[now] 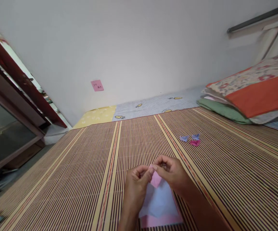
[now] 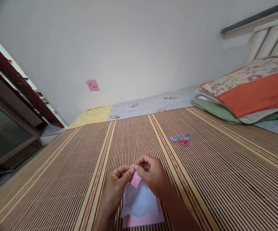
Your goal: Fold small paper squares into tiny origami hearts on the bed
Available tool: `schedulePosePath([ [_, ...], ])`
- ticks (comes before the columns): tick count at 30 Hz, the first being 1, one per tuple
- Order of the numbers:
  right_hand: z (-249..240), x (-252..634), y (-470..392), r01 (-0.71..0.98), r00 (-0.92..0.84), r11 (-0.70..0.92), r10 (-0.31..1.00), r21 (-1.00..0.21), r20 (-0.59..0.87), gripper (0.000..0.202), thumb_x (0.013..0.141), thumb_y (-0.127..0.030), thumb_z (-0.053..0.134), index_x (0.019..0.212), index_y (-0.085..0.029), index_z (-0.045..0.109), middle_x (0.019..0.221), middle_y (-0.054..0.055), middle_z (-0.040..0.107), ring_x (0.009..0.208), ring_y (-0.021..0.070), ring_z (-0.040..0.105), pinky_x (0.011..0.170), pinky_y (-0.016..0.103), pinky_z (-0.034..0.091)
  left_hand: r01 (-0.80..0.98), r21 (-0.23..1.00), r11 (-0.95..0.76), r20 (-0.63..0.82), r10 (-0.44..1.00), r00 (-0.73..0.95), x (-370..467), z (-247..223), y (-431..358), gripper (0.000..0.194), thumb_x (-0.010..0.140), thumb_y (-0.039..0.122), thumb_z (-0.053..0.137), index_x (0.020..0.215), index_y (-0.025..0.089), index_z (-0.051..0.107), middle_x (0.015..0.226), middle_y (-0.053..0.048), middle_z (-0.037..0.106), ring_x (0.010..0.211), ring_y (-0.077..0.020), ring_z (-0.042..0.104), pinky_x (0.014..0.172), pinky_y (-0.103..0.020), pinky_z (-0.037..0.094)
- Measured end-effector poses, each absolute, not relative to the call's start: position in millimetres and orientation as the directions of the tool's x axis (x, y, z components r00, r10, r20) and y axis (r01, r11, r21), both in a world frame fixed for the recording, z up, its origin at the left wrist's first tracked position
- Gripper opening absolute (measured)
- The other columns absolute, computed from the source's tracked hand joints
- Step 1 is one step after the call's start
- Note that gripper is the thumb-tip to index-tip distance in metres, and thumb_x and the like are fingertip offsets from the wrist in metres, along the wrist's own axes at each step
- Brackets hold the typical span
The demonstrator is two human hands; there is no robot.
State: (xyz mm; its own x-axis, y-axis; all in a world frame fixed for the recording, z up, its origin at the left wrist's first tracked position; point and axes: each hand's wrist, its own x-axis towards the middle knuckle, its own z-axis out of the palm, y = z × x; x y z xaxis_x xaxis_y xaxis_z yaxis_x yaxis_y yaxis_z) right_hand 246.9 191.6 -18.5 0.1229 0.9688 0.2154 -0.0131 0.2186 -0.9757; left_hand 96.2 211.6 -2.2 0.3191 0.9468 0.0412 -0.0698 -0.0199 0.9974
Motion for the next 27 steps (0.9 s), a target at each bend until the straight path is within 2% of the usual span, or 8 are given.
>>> schedulePosePath([
  [4,-16,247,192,0.056,0.111,0.204,0.971,-0.977,0.209,0.012,0.084,-0.028,0.066,0.078,-0.018,0.062,0.065,-0.004,0.053,0.061,0.0133,0.049,0.055,0.025,0.038,-0.155,0.987,0.033,0.004,0.971,0.238,94,-8,215,0.028,0.075,0.041,0.082,0.073,0.012,0.078,0.061,-0.001,0.064,0.058,-0.0120,0.052,0.056,-0.022,0.040],
  [8,-17,249,194,0.101,0.094,0.186,0.976,-0.977,0.196,0.017,0.086,-0.028,0.062,0.072,-0.019,0.059,0.062,-0.004,0.051,0.059,0.0140,0.049,0.054,0.026,0.037,-0.268,0.959,0.096,-0.048,0.983,0.179,92,-15,219,0.028,0.069,0.039,0.087,0.074,0.012,0.079,0.062,-0.002,0.068,0.058,-0.0117,0.055,0.056,-0.021,0.042],
  [11,-13,252,190,0.158,0.095,0.277,0.951,-0.948,0.294,0.007,0.088,-0.023,0.060,0.084,-0.019,0.064,0.073,-0.001,0.061,0.069,0.0170,0.057,0.063,0.029,0.044,-0.354,0.920,0.171,-0.110,0.977,0.185,92,-18,223,0.031,0.063,0.039,0.091,0.072,0.012,0.080,0.061,-0.003,0.069,0.056,-0.0116,0.057,0.056,-0.021,0.043],
  [12,-10,253,188,0.213,0.076,0.343,0.928,-0.915,0.366,0.008,0.088,-0.019,0.059,0.091,-0.020,0.067,0.082,0.001,0.065,0.077,0.0187,0.061,0.070,0.031,0.047,-0.381,0.905,0.191,-0.127,0.974,0.188,91,-18,224,0.033,0.061,0.039,0.092,0.071,0.011,0.080,0.060,-0.003,0.069,0.056,-0.0115,0.058,0.056,-0.021,0.044],
  [15,-4,250,180,0.418,-0.070,0.554,0.810,-0.720,0.582,0.031,0.084,-0.002,0.055,0.104,-0.022,0.069,0.103,0.005,0.065,0.101,0.0226,0.059,0.088,0.038,0.045,-0.439,0.871,0.222,-0.150,0.970,0.192,90,-17,226,0.035,0.055,0.039,0.096,0.068,0.011,0.079,0.058,-0.002,0.069,0.054,-0.0099,0.058,0.055,-0.019,0.044],
  [19,-4,237,178,0.584,-0.197,0.623,0.731,-0.520,0.654,0.031,0.085,0.002,0.057,0.102,-0.021,0.068,0.102,0.005,0.064,0.099,0.0241,0.054,0.086,0.039,0.042,-0.463,0.851,0.248,-0.161,0.962,0.218,88,-14,227,0.034,0.052,0.037,0.097,0.066,0.012,0.079,0.059,-0.001,0.069,0.054,-0.0088,0.057,0.054,-0.019,0.043],
  [23,-10,230,183,0.646,-0.219,0.613,0.720,-0.456,0.659,0.019,0.094,-0.005,0.058,0.096,-0.020,0.069,0.098,0.006,0.066,0.096,0.0251,0.054,0.085,0.040,0.041,-0.463,0.849,0.256,-0.164,0.959,0.229,89,-15,227,0.033,0.052,0.037,0.097,0.064,0.013,0.077,0.059,-0.001,0.068,0.054,-0.0081,0.056,0.055,-0.019,0.043],
  [27,-10,232,184,0.652,-0.211,0.599,0.732,-0.465,0.647,0.018,0.098,-0.009,0.055,0.089,-0.018,0.068,0.089,0.006,0.065,0.089,0.0244,0.053,0.078,0.038,0.039,-0.424,0.873,0.241,-0.152,0.961,0.232,89,-19,228,0.032,0.057,0.038,0.095,0.063,0.014,0.076,0.056,0.001,0.064,0.052,-0.0080,0.053,0.054,-0.020,0.043],
])
